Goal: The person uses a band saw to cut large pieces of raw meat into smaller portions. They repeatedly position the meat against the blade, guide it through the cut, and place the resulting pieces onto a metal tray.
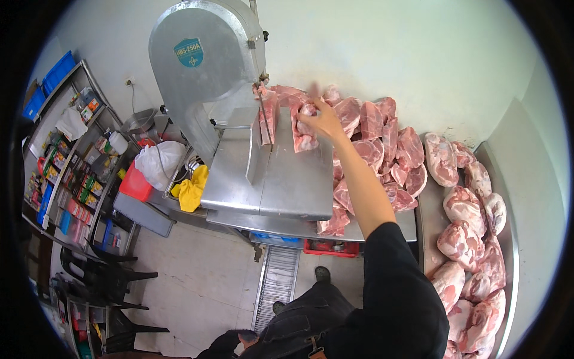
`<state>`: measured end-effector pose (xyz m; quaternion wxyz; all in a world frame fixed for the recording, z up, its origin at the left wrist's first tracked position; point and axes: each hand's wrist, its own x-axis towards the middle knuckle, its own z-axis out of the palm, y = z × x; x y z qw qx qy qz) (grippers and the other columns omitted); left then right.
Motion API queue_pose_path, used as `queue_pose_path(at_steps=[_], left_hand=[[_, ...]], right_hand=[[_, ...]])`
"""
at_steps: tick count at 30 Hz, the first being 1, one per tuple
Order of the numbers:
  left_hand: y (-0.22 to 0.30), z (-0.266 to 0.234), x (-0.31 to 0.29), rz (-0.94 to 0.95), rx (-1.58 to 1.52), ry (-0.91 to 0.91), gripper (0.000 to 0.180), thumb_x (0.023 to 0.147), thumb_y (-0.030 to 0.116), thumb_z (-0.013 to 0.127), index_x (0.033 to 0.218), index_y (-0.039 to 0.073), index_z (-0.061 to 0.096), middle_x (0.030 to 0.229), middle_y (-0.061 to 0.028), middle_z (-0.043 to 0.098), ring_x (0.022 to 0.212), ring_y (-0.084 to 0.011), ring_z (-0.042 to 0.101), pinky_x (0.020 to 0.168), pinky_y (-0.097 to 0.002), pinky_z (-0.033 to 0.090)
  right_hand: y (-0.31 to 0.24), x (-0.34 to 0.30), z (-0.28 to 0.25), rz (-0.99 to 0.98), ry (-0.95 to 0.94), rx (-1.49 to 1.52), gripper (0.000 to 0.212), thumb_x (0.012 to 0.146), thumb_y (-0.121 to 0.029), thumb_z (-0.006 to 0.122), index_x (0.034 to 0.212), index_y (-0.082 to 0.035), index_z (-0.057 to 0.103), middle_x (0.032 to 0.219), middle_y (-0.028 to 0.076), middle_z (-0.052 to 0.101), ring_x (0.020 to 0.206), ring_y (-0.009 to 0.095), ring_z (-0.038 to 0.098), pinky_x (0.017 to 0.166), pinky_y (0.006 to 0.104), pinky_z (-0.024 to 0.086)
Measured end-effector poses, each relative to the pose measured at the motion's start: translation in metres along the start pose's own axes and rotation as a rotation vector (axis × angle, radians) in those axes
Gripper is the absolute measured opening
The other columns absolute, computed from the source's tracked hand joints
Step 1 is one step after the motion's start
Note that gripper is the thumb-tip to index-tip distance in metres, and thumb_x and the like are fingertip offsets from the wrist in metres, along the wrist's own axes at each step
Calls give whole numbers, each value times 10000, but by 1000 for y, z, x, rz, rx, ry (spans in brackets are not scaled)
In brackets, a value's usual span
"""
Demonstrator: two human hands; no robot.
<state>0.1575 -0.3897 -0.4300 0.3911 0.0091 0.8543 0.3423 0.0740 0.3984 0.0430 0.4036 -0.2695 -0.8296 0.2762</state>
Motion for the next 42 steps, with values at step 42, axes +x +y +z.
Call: queue_pose_path(at_steps=[42], left_hand=[[44, -91, 19, 142, 20, -6, 1204, 887, 84, 790, 1722, 149, -74, 1328, -313, 682, 1093, -443, 747, 993, -481, 568]], right_hand=[[-169, -229, 82, 177, 303, 203, 234, 960, -64, 759, 1139, 86, 773, 992, 233, 807, 895, 256, 812, 773, 350, 628]])
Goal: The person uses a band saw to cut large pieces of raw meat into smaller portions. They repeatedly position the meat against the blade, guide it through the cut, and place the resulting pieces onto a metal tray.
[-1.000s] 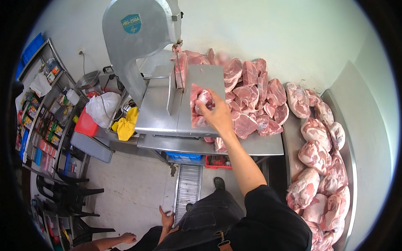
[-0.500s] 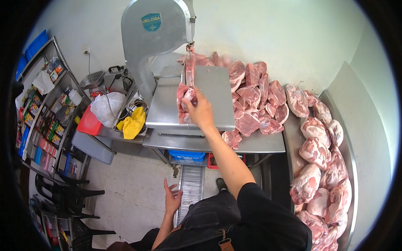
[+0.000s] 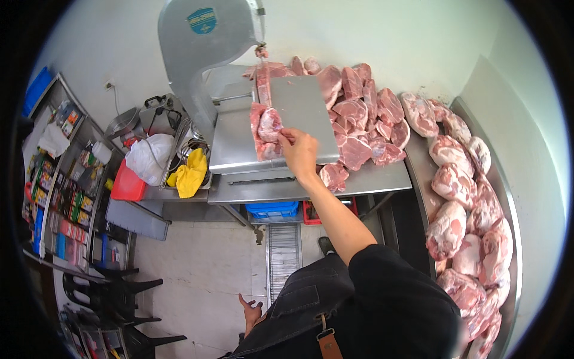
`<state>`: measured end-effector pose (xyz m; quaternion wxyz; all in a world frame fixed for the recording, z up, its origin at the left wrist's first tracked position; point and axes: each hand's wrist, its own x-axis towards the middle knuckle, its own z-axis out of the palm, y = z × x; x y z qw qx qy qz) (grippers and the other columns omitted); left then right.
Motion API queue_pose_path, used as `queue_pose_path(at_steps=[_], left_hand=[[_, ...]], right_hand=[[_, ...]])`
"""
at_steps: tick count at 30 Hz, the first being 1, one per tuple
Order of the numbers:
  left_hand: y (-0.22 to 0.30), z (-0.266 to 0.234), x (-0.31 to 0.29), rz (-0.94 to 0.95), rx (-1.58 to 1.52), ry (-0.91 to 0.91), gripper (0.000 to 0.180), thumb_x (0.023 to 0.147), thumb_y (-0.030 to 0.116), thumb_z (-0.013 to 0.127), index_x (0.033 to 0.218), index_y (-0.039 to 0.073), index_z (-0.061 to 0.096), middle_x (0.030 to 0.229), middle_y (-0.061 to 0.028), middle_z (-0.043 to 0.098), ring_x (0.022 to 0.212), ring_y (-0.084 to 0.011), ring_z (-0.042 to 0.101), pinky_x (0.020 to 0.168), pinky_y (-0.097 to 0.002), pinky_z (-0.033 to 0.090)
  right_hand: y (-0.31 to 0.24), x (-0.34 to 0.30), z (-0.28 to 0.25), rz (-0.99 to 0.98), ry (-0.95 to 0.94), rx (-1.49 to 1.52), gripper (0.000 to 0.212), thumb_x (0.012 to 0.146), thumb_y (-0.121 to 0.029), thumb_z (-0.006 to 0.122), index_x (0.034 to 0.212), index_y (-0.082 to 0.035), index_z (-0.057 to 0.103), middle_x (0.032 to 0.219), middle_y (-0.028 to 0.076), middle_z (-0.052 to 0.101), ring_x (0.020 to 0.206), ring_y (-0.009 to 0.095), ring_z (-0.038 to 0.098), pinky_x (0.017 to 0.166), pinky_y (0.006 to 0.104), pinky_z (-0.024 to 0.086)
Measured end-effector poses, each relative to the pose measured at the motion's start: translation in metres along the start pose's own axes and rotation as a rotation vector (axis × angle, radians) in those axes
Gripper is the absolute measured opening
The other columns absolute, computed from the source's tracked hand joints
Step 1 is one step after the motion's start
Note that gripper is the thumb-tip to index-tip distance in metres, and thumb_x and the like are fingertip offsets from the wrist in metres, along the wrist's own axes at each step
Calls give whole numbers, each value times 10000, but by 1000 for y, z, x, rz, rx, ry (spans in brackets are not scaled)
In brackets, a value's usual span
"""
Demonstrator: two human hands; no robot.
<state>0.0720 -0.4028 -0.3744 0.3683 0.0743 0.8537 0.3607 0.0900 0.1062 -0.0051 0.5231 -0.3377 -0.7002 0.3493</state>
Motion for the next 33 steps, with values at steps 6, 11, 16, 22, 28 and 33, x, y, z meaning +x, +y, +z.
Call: queue_pose_path(at_steps=[6, 11, 16, 22, 28, 33], left_hand=[[-8, 12, 38, 8, -61, -83, 1177, 907, 102, 774, 1726, 160, -68, 1345, -337, 662, 1169, -441, 715, 1014, -479, 556], [0, 14, 32, -27, -161, -87, 1152, 930, 28, 733, 1731, 204, -75, 1430, -339, 591, 841, -284, 707, 716, -395, 576], [-35, 16, 27, -74, -296, -69, 1159, 938, 22, 737, 1731, 226, -83, 1415, -346, 566, 756, -222, 667, 609, -331, 546], [-10, 29, 3, -126, -173, -50, 1173, 958, 44, 755, 1714, 185, -131, 1369, -355, 581, 938, -292, 719, 763, -417, 623], [65, 64, -22, -91, -105, 17, 1153, 965, 31, 752, 1721, 183, -106, 1360, -332, 584, 922, -293, 721, 759, -396, 625], [102, 99, -26, -98, -59, 85, 1169, 946, 7, 774, 1729, 198, -73, 1303, -305, 624, 925, -291, 725, 755, -380, 622]], right_hand=[[9, 1, -9, -60, -48, -12, 295, 959, -140, 771, 1200, 31, 774, 1084, 227, 800, 889, 309, 801, 818, 402, 633], [22, -27, -74, -117, 102, -62, 304, 946, -146, 802, 1217, -10, 770, 1154, 170, 787, 905, 241, 778, 818, 346, 620], [165, -50, -164, 286, 243, -245, 291, 978, -185, 745, 1201, 0, 771, 1037, 162, 803, 838, 253, 766, 785, 367, 601], [259, -82, -164, 442, -39, -517, 499, 883, -274, 809, 1295, -24, 684, 1205, 243, 677, 1175, 425, 649, 1015, 505, 533], [264, -47, -118, 159, -252, -624, 564, 842, -270, 827, 1335, -63, 649, 1265, 195, 598, 1231, 407, 554, 1033, 502, 491], [288, 2, -132, 131, -182, -614, 566, 829, -235, 820, 1337, -73, 628, 1331, 185, 569, 1255, 404, 537, 1046, 517, 462]])
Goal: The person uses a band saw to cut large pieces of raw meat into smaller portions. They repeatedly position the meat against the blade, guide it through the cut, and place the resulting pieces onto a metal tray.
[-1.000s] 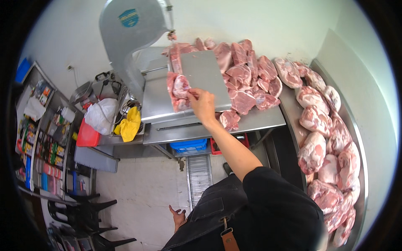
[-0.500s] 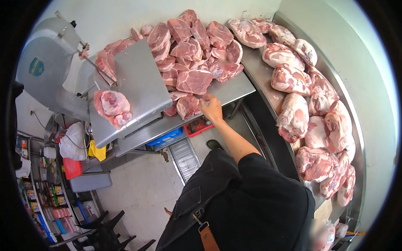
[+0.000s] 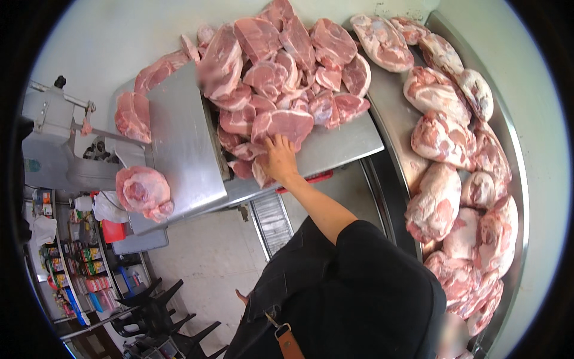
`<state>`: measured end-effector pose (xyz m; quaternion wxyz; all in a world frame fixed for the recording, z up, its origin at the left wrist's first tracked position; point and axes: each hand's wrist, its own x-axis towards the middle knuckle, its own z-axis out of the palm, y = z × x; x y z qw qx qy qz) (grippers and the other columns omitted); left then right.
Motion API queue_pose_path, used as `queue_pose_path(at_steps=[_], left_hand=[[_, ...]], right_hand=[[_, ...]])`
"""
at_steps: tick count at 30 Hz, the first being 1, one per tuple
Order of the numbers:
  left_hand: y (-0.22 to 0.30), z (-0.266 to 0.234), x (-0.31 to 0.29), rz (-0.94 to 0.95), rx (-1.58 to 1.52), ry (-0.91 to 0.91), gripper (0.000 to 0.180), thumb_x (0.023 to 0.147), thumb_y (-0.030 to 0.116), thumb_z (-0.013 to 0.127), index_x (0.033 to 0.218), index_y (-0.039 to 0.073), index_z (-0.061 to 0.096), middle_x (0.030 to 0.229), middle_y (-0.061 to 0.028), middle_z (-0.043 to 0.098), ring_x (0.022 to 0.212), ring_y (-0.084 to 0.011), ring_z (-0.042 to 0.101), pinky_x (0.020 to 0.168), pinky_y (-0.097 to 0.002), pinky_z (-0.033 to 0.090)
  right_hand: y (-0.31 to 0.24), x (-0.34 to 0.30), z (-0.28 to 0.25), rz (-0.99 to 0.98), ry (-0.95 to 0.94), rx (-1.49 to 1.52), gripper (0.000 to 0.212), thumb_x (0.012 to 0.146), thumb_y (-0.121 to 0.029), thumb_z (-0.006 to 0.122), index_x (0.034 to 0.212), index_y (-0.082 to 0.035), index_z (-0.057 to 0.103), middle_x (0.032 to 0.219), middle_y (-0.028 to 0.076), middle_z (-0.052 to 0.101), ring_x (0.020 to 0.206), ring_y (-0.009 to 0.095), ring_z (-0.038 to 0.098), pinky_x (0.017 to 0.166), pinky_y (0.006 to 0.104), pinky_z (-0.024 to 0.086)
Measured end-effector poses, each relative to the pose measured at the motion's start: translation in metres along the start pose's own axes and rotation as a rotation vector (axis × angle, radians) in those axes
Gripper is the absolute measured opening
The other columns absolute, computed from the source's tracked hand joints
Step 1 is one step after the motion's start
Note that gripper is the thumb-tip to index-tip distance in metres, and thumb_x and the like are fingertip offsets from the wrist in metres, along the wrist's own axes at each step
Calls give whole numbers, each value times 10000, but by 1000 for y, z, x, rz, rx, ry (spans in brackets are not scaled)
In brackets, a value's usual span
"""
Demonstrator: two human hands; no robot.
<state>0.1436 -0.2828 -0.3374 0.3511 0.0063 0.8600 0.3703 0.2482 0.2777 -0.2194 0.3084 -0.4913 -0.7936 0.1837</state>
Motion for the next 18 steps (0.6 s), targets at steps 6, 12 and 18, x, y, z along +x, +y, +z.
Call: queue_pose_path(at_steps=[6, 12, 18], left_hand=[[-34, 30, -24, -26, -40, 66, 1181, 943, 15, 782, 1731, 209, -76, 1281, -295, 637, 941, -287, 728, 750, -374, 616], [-16, 71, -18, -85, -95, 68, 1186, 941, 18, 786, 1731, 210, -77, 1270, -290, 642, 941, -285, 727, 752, -372, 614], [6, 97, -9, -101, -107, 40, 1191, 938, 21, 790, 1731, 211, -79, 1260, -285, 646, 942, -284, 727, 755, -370, 612]], right_hand=[[37, 87, -37, 17, 196, 19, 691, 842, -329, 838, 1424, -59, 581, 1343, 235, 555, 1266, 435, 515, 1078, 549, 442], [28, 204, -77, -48, 355, 13, 842, 846, -465, 822, 1487, -10, 520, 1359, 248, 552, 1266, 447, 516, 1078, 544, 443], [18, 276, -80, 40, 329, 91, 833, 845, -360, 772, 1522, 21, 471, 1417, 304, 521, 1336, 489, 498, 1142, 575, 423]])
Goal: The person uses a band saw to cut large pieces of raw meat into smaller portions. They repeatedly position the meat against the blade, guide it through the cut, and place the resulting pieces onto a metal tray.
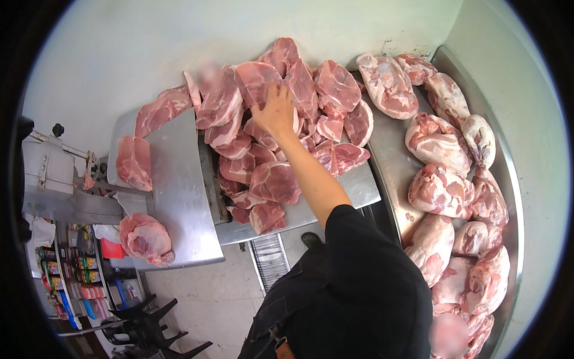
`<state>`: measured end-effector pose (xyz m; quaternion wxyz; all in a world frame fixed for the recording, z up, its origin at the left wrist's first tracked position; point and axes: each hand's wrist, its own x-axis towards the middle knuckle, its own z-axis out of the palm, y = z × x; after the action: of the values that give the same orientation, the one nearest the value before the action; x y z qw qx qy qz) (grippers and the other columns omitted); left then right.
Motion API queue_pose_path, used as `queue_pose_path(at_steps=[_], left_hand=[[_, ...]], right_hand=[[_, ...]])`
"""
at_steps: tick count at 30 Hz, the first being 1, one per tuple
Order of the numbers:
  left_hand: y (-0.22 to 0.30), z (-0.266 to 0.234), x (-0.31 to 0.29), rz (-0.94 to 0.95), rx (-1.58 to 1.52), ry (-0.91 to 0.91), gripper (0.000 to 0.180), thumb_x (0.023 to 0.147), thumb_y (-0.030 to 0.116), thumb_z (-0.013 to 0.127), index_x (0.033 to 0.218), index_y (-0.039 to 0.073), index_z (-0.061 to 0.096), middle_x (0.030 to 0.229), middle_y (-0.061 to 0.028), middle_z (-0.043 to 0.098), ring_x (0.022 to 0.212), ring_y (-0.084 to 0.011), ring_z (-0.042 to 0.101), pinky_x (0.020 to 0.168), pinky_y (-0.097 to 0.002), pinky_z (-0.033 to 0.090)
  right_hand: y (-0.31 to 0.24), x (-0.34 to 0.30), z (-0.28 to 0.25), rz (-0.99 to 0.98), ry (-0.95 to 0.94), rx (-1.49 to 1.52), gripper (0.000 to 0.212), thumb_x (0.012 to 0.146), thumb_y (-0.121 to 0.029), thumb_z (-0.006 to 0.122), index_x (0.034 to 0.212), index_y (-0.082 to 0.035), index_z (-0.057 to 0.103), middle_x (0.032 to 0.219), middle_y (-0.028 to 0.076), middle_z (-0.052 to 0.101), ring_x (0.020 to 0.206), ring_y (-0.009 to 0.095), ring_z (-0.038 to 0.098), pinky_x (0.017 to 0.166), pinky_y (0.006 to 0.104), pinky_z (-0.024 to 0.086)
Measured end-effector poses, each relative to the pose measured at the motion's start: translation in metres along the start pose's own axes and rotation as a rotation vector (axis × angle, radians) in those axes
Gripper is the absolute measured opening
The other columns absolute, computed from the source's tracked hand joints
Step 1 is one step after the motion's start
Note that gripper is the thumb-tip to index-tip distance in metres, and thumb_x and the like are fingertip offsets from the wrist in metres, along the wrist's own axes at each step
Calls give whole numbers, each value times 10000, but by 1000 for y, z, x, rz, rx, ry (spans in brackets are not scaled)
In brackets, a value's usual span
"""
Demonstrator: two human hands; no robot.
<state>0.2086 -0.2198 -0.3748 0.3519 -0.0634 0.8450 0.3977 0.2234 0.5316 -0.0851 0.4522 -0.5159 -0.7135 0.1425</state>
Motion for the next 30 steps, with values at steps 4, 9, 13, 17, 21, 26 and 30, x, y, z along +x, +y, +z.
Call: queue_pose_path(at_steps=[4, 9, 13, 17, 21, 26, 30], left_hand=[[12, 12, 3, -2, -14, 2, 1195, 937, 23, 793, 1731, 212, -79, 1253, -282, 650, 942, -283, 726, 756, -369, 611], [15, 12, 2, -9, -37, 19, 1199, 935, 26, 796, 1732, 214, -80, 1244, -278, 654, 943, -281, 726, 758, -367, 609], [6, 5, -9, -16, -70, 36, 1203, 934, 28, 799, 1732, 215, -81, 1237, -275, 657, 943, -280, 725, 759, -366, 608], [-15, -17, -32, -4, -156, 84, 1206, 932, 30, 801, 1732, 215, -82, 1231, -272, 660, 943, -279, 725, 761, -364, 606], [-12, -13, -6, 67, -83, -14, 1223, 923, 49, 817, 1732, 215, -85, 1196, -255, 672, 940, -273, 723, 776, -370, 601], [-30, -6, -17, 97, -23, -3, 1203, 932, 151, 813, 1731, 184, -87, 1083, -179, 712, 951, -257, 711, 875, -429, 574], [-2, -11, -7, 152, 230, 31, 1131, 936, 103, 764, 1727, 151, -42, 1154, -198, 734, 1031, -311, 734, 907, -451, 583]], right_hand=[[54, 25, -4, 256, 7, -47, 905, 800, -317, 754, 1570, 8, 407, 1455, 374, 485, 1366, 528, 487, 1159, 586, 414], [78, 84, -2, 362, -251, -96, 1163, 747, -365, 773, 1675, -6, 173, 1507, 399, 482, 1465, 518, 456, 1208, 528, 423], [88, 126, 8, 337, -330, -171, 1151, 745, -407, 789, 1666, -12, 222, 1506, 386, 521, 1411, 503, 540, 1177, 509, 472], [109, 151, -9, 405, -424, -250, 992, 717, -397, 852, 1530, 16, 462, 1379, 288, 675, 1273, 430, 671, 1094, 481, 528], [215, 193, -46, 289, -511, -271, 728, 691, -367, 917, 1275, 19, 717, 1184, 213, 769, 1089, 357, 741, 911, 410, 599], [226, 118, -69, 585, -468, 381, 604, 774, -195, 894, 1310, 20, 718, 1226, 99, 741, 1047, 229, 699, 887, 413, 580], [209, -14, -140, 752, -186, 1187, 518, 976, -219, 712, 1433, 2, 610, 1432, 160, 653, 1315, 321, 625, 1120, 480, 519]])
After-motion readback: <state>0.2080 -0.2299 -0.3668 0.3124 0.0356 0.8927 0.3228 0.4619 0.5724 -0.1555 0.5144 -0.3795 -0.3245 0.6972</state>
